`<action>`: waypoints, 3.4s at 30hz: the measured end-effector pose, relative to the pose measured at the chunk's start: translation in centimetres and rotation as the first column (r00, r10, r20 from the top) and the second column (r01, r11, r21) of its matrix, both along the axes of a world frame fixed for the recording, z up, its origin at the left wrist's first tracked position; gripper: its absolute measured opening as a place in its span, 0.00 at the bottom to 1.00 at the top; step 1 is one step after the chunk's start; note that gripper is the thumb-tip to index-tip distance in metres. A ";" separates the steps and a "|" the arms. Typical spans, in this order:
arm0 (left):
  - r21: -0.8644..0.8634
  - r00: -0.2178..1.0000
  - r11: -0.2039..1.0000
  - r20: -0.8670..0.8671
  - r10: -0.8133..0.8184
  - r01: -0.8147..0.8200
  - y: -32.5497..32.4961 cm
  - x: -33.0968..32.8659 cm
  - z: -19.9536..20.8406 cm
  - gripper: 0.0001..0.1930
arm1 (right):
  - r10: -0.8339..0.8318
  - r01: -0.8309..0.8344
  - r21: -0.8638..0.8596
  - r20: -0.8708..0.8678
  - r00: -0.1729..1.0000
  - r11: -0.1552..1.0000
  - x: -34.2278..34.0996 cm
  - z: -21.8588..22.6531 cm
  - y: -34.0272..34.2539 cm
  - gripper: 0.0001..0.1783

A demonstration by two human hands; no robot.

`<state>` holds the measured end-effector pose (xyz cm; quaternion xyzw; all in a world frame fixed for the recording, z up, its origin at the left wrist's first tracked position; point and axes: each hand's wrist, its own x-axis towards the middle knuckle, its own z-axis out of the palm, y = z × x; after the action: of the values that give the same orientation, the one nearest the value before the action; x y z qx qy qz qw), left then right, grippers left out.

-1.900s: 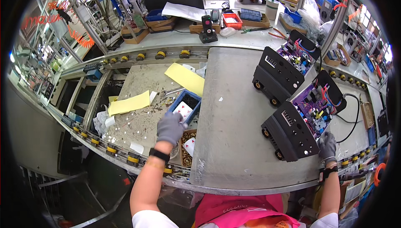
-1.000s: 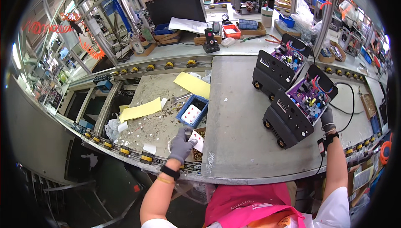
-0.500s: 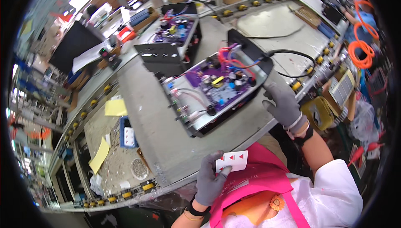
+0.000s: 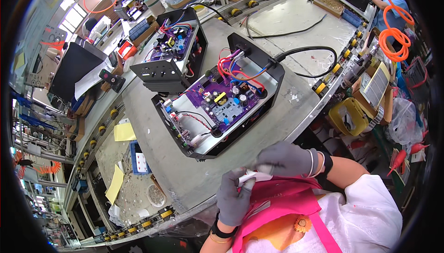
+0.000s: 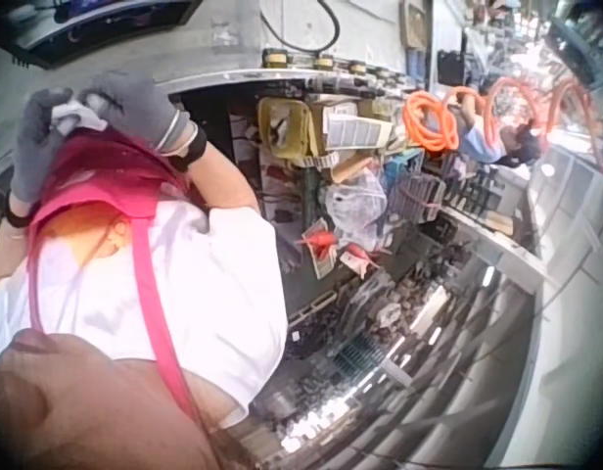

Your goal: The worker is assembling electronic power supplies or inverters on a factory production line, applying labels and using a pneumatic screwdriver to secure components.

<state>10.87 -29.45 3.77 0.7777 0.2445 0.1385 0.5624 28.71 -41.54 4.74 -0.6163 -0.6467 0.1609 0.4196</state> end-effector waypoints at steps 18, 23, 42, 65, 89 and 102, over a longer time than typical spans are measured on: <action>-0.028 1.000 1.000 -0.008 -0.013 0.013 0.6 0.3 0.4 0.18 | 0.102 -0.119 -0.116 -0.143 0.984 0.986 0.9 0.9 0.4 0.10; -0.094 0.993 0.993 0.097 -0.067 0.076 1.0 0.2 0.0 0.19 | 0.095 -0.080 -0.097 0.167 0.981 0.992 0.7 2.7 0.9 0.09; -0.233 0.975 0.972 0.220 0.017 0.036 1.7 -2.9 -0.5 0.17 | -0.147 0.449 -0.272 0.697 0.702 0.851 8.4 13.3 13.6 0.06; 0.170 0.978 0.985 0.194 -0.071 0.038 0.8 -1.0 0.4 0.23 | -0.014 0.014 -0.054 -0.015 1.000 0.998 -1.5 2.1 1.9 0.08; -0.185 0.996 0.978 0.020 -0.091 0.093 1.6 -2.4 -1.8 0.18 | -0.648 0.411 0.501 0.564 0.513 0.761 3.9 -2.4 2.7 0.11; -0.156 0.996 0.987 0.084 -0.036 0.049 1.7 -2.5 -2.1 0.18 | -0.600 0.365 0.477 0.607 0.521 0.799 4.8 -3.0 3.8 0.10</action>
<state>8.38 -27.70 1.70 0.7294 0.2150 0.1381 0.6345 33.53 -37.75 1.69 -0.7144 -0.5746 -0.3214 0.2371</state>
